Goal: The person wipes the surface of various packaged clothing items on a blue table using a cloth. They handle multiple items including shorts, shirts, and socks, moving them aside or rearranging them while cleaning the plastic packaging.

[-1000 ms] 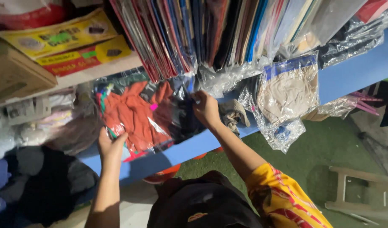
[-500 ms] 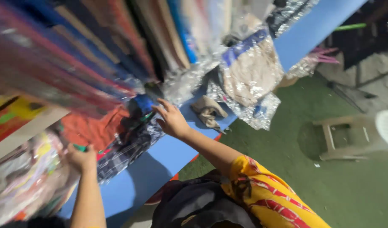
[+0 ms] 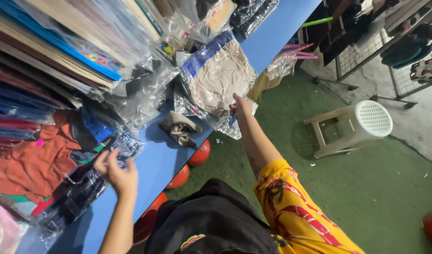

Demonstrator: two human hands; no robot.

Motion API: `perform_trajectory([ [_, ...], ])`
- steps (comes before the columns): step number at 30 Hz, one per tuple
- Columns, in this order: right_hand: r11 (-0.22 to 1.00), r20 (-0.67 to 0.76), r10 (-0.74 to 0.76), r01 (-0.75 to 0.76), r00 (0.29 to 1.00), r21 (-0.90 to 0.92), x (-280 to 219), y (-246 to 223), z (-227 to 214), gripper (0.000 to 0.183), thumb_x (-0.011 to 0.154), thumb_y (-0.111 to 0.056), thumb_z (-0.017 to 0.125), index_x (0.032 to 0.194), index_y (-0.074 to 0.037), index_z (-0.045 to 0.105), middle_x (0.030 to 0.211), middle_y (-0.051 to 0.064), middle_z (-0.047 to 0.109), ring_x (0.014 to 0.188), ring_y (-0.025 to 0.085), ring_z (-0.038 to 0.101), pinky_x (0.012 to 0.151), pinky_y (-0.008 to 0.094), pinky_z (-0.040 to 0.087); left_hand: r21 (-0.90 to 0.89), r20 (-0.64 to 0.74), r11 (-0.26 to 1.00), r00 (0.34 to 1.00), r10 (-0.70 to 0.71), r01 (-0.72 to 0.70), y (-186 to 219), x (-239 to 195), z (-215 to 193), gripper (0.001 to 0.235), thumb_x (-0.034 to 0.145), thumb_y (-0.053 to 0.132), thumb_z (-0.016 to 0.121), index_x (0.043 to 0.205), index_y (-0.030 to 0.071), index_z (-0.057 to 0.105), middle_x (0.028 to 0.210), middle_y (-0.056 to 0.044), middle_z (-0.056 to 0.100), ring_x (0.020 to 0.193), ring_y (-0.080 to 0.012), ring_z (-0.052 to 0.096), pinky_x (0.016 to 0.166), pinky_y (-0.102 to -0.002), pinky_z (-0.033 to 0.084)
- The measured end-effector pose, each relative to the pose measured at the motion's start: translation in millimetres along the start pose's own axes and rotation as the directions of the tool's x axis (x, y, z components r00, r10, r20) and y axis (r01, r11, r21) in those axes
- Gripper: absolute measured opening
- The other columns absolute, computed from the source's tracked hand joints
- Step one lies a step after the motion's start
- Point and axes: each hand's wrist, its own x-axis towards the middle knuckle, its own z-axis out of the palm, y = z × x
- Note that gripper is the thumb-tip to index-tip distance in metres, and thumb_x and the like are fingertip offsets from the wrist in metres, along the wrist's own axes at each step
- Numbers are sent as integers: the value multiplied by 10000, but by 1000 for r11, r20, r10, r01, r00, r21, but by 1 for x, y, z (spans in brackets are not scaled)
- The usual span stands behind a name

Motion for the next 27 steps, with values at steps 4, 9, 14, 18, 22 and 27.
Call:
perform_trajectory([
  [4,967,-103,209,-221,972,-128,-51,-55,3,651,800,-424,829,1195,28,578,1005,173,662,712,287,704,621,416,496,-84,120,996,993,-9,19,61,-6,40,454,779,-6,769,1213,45,646,1286,-194,555,1274,-383,505,1107,-465,425],
  [9,727,-256,-255,11,932,-686,-16,-32,2,725,638,-517,971,1052,31,740,1018,177,689,907,307,662,776,377,510,-208,218,976,976,-24,71,101,-16,58,350,778,20,783,1112,80,698,1221,-176,577,1222,-357,543,1050,-451,459],
  [14,770,-145,-419,266,896,-580,-43,-82,15,526,642,-362,914,959,-5,692,949,199,682,855,340,676,735,460,568,-202,311,953,938,-154,224,107,-22,68,318,808,26,760,1115,96,713,1167,-141,614,1150,-300,608,964,-380,529],
  [18,942,708,34,-259,705,213,164,-42,13,148,794,-190,739,756,-133,608,631,47,608,412,192,510,388,378,443,-449,519,665,780,-349,597,64,-40,132,468,826,80,774,1273,71,636,1235,-125,663,1104,-201,651,975,-355,545],
  [22,896,531,11,-244,847,370,-49,-124,0,96,853,-146,598,835,-58,563,705,65,567,601,248,605,660,459,624,-398,736,439,566,-371,806,119,-22,124,672,861,159,770,1454,88,463,1294,-130,639,1153,-185,645,973,-350,526],
  [27,914,466,-237,33,853,405,-152,-144,-51,244,926,-234,655,1059,-53,561,887,89,617,715,222,616,675,387,563,-410,824,279,484,-294,868,171,-13,107,764,877,270,729,1525,174,337,1311,-46,607,1199,-160,605,964,-355,511],
])
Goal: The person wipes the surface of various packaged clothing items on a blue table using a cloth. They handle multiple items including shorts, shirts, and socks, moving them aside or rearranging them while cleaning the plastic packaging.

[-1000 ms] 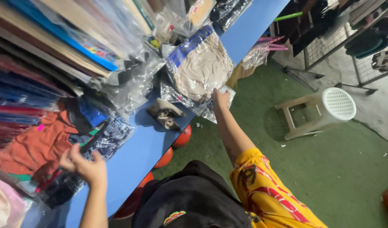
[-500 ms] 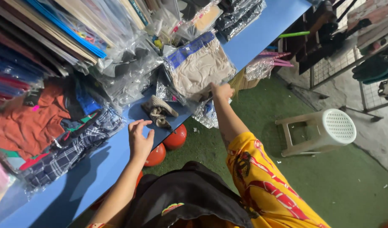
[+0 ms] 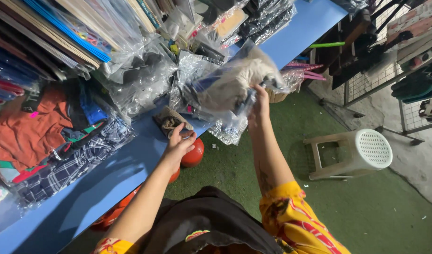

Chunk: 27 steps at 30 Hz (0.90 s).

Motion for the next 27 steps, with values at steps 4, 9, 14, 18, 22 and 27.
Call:
perform_trajectory([
  [4,964,50,-213,218,976,-152,-89,-9,30,380,907,-189,687,1230,-64,531,1076,100,605,906,205,591,800,356,541,-144,-127,990,992,-18,0,0,-31,-9,705,900,275,743,1526,151,442,1274,-66,599,1122,-210,578,956,-384,481],
  [9,751,333,-338,465,880,-469,-192,88,45,808,849,-40,598,1583,-77,262,1422,147,464,1219,228,526,942,359,516,-150,-224,952,947,230,-267,17,-91,-72,703,907,504,663,1493,172,459,1413,-80,570,1334,-214,538,1057,-437,475],
  [14,105,885,-208,909,417,-404,-218,214,70,476,900,-122,682,1351,-166,537,1324,26,575,1166,293,614,996,427,531,-549,-137,802,972,192,-236,15,-142,-151,802,888,718,462,1525,233,409,1453,-100,537,1314,-289,507,1041,-532,424],
  [18,-34,840,527,991,130,-132,-230,269,108,410,860,-224,669,1257,-175,585,1622,79,457,1101,378,594,858,498,513,-669,-118,689,955,273,-280,-59,-128,-237,899,949,746,367,1588,115,399,1581,-104,487,1417,-305,472,1170,-497,346],
  [22,-148,781,620,989,74,24,-221,315,91,340,1023,-259,678,1343,-234,567,1734,92,363,1241,328,588,957,475,502,-83,-330,906,870,367,-414,-90,-130,-276,829,1025,657,501,1596,74,354,1562,-184,426,1442,-389,451,1230,-549,303],
  [27,247,816,537,885,213,-394,-212,287,96,711,846,-428,770,1442,-128,526,1673,220,320,1410,468,454,1126,503,423,-711,-244,631,951,191,-309,-69,-168,-272,833,965,706,427,1518,85,459,1459,-156,562,1314,-358,558,1075,-553,452],
])
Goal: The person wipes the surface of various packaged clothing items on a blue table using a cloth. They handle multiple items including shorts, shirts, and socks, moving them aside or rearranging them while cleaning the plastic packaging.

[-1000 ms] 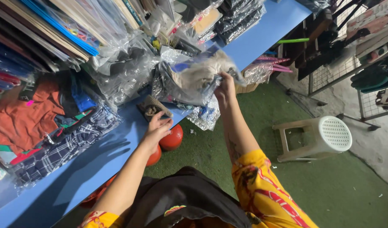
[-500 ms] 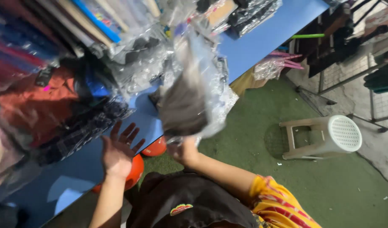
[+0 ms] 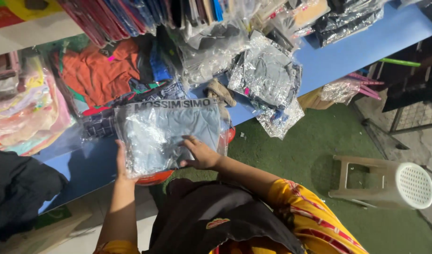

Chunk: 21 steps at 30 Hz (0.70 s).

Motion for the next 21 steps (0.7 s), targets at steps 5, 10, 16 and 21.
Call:
perform_trajectory([
  [5,871,-80,418,-375,905,317,42,-57,-46,738,916,-556,687,1437,-67,503,1428,284,499,1292,428,559,1095,471,461,248,-141,965,989,-50,84,-20,1,5,678,987,518,543,1482,58,485,1387,-169,594,1250,-354,570,1042,-508,479],
  [10,730,16,543,-482,840,484,82,-50,-71,827,918,-659,671,1477,-80,480,1215,259,690,1141,376,669,977,451,514,348,-197,937,980,28,43,-57,-18,83,584,1050,412,497,1496,36,476,1370,-101,597,1240,-270,573,1052,-430,463],
  [16,876,-162,478,-458,863,149,81,-12,-90,687,801,-394,783,1311,6,557,1045,241,752,973,385,713,846,431,542,661,181,724,978,100,-197,-62,-4,48,585,1051,330,506,1540,27,407,1563,-106,467,1473,-240,391,1217,-383,273],
  [21,685,-84,405,-241,911,688,26,-132,-208,605,911,-49,705,1482,-15,508,1187,152,702,1029,227,675,925,359,548,296,-2,937,981,195,-185,-30,20,-2,629,1011,422,450,1494,19,460,1504,-103,541,1390,-267,504,1154,-426,388],
])
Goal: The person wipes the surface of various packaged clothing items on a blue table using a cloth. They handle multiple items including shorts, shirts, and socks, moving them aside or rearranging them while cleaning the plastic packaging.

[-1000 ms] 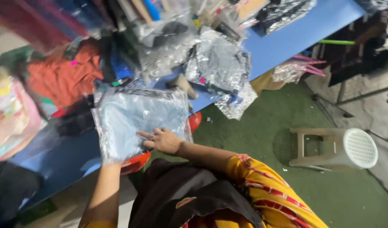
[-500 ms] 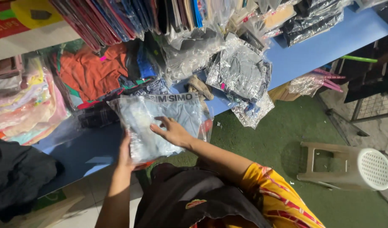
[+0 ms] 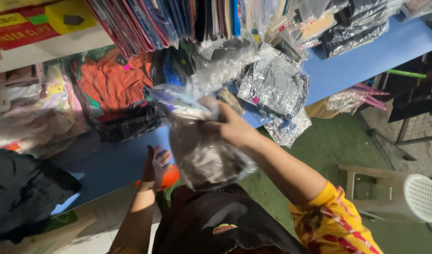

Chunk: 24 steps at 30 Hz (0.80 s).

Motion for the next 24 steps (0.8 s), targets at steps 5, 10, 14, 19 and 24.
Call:
perform_trajectory([
  [5,942,10,96,-94,995,322,-4,56,-57,617,892,-16,690,1453,-19,435,1149,169,709,1019,217,716,918,354,599,-57,-72,993,991,-112,108,39,-7,2,682,955,548,406,1417,62,529,1403,-73,619,1288,-242,581,1068,-421,455],
  [10,968,-1,100,-97,995,233,27,177,-65,573,892,-35,709,1409,15,466,1161,170,674,958,222,700,886,348,608,-120,-132,970,965,-226,211,74,-15,0,759,898,674,364,1340,103,599,1301,-46,697,1185,-219,659,982,-418,523],
  [14,958,-164,75,-25,984,286,45,282,-45,726,848,-126,799,1446,23,415,1285,156,635,1095,256,673,971,395,586,23,-225,950,928,-297,310,36,4,-44,594,885,509,537,1284,79,632,1243,-58,716,1116,-216,687,952,-421,545],
  [19,872,-500,91,-311,861,-379,53,277,-23,671,834,-267,788,1403,-37,518,1155,186,719,1013,320,719,890,443,571,174,-484,931,851,-203,321,7,20,-76,467,881,253,789,1252,1,656,1176,-100,698,1029,-218,672,919,-434,548],
  [24,867,-433,202,-366,878,-339,54,279,-25,656,848,-421,856,1289,-33,566,1091,158,737,974,279,702,857,383,556,245,-528,939,846,-78,240,4,20,-83,368,943,319,739,1185,45,698,1117,-19,729,988,-117,658,851,-293,524],
])
